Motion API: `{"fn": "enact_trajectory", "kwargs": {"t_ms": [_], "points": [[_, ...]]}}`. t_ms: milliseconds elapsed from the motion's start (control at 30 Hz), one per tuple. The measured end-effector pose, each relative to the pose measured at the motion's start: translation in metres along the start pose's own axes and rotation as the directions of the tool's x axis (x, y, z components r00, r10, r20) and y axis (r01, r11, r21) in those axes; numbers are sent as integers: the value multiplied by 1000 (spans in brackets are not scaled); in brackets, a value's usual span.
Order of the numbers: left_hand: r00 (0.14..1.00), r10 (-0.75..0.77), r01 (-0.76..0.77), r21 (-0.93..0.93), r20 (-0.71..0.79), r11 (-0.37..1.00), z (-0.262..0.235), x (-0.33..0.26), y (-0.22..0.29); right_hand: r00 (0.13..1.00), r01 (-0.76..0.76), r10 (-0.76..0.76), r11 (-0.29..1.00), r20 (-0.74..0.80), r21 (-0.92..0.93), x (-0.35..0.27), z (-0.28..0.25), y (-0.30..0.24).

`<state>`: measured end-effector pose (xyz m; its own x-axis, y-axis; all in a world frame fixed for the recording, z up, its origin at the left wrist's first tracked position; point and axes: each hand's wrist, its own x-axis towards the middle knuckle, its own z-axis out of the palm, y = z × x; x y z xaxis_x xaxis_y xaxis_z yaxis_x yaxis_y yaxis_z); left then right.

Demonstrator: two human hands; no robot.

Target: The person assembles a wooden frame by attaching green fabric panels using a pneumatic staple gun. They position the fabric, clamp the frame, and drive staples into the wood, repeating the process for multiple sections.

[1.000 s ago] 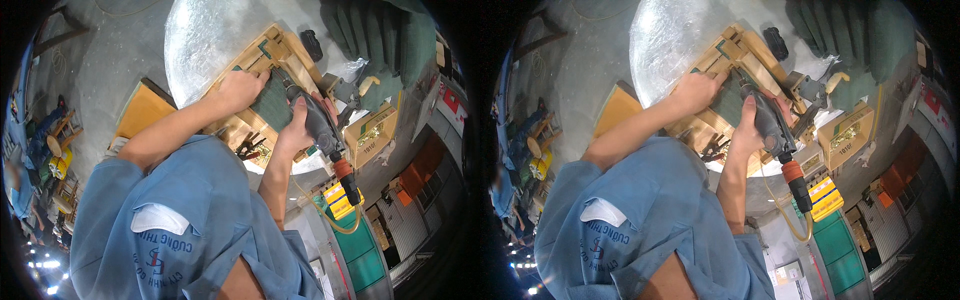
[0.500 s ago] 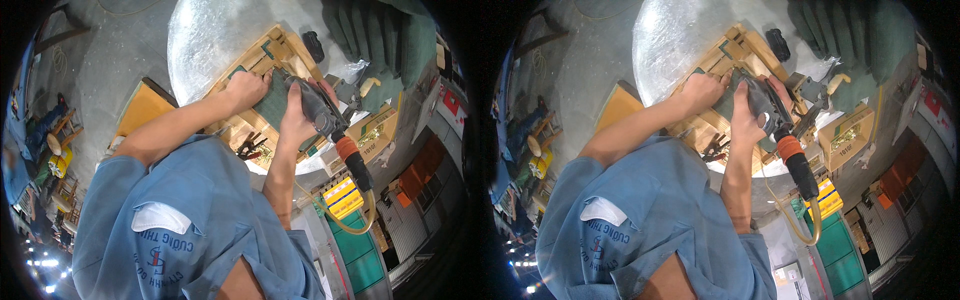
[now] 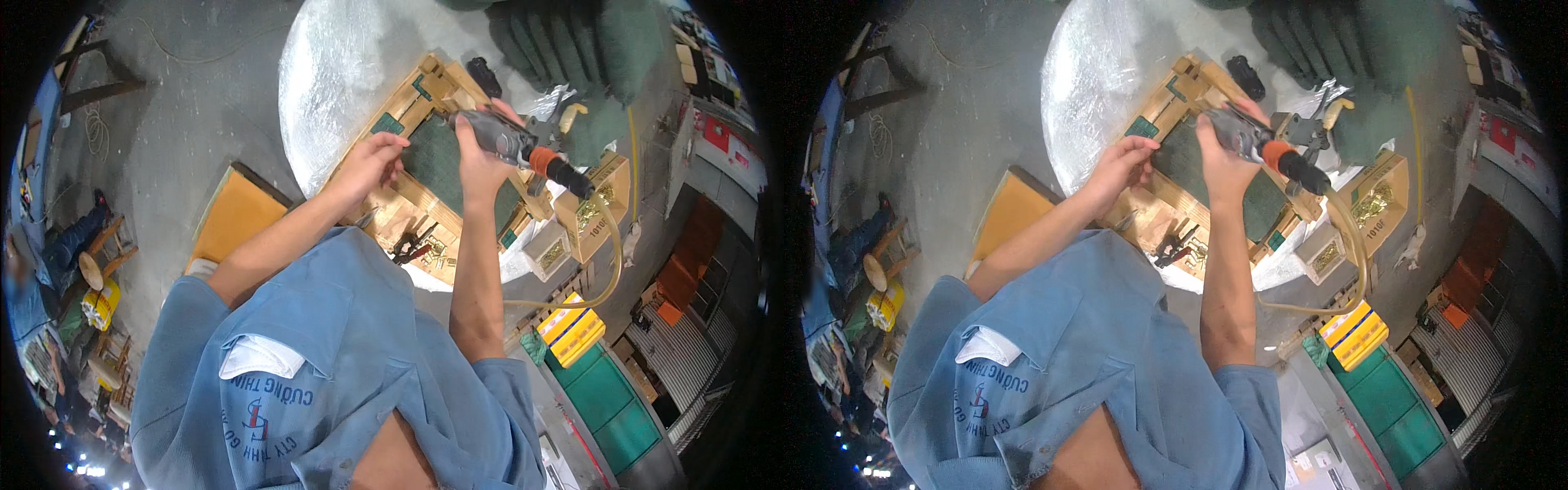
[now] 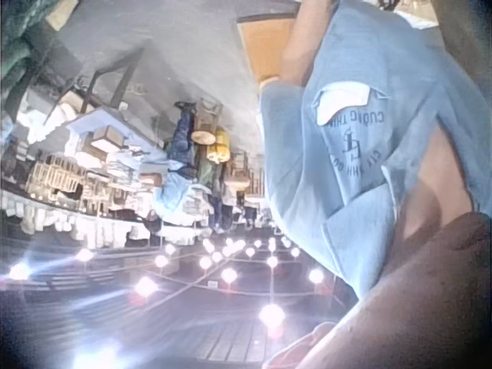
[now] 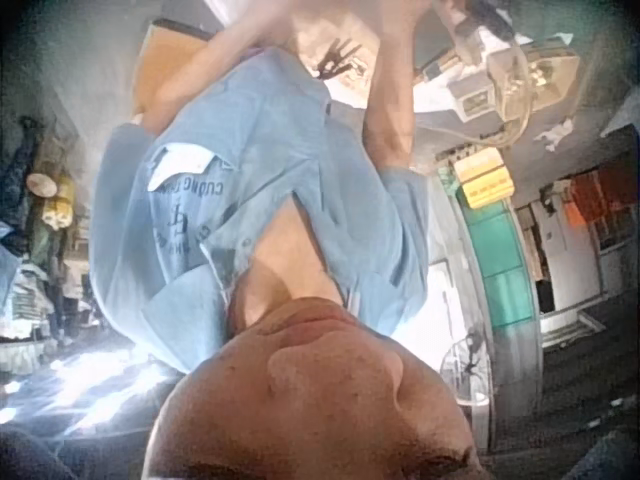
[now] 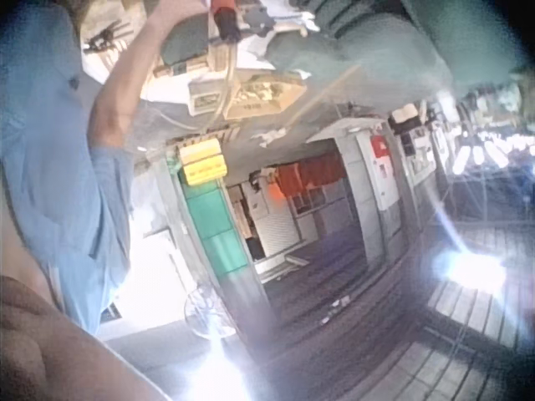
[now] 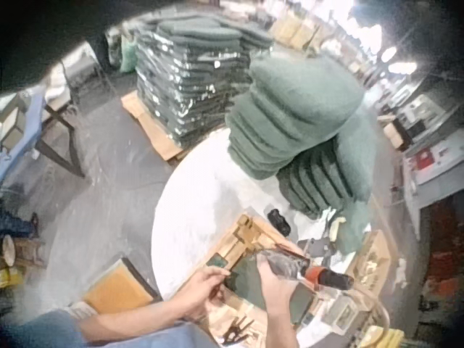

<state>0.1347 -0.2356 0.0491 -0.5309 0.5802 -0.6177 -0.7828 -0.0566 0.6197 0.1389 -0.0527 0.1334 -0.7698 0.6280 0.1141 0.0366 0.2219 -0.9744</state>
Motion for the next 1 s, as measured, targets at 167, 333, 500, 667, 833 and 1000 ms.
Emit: {"fn": "enact_trajectory", "kwargs": {"t_ms": [167, 333, 500, 667, 833, 1000], "points": [[991, -39, 111, -624, 127, 773, -14, -32, 24, 973, 60, -26, 988, -229, 145, -77, -25, -19], [984, 52, 95, -758, 168, 645, -27, -56, 14, 946, 200, -141, 962, -292, 185, -143, -42, -72], [968, 94, 117, -748, 234, 653, -10, -72, 16, 959, 181, -99, 935, -266, 304, -176, -50, -100], [939, 170, 108, -725, 299, 680, -2, -85, 16, 943, 249, -170, 931, -285, 268, -195, -51, -96], [943, 170, 101, -733, 286, 672, 6, -102, 20, 960, 228, -170, 936, -221, 269, -208, -44, -104], [956, 166, 57, -707, 242, 705, 7, -102, 16, 943, 281, -221, 929, -250, 240, -215, -43, -100]]}}
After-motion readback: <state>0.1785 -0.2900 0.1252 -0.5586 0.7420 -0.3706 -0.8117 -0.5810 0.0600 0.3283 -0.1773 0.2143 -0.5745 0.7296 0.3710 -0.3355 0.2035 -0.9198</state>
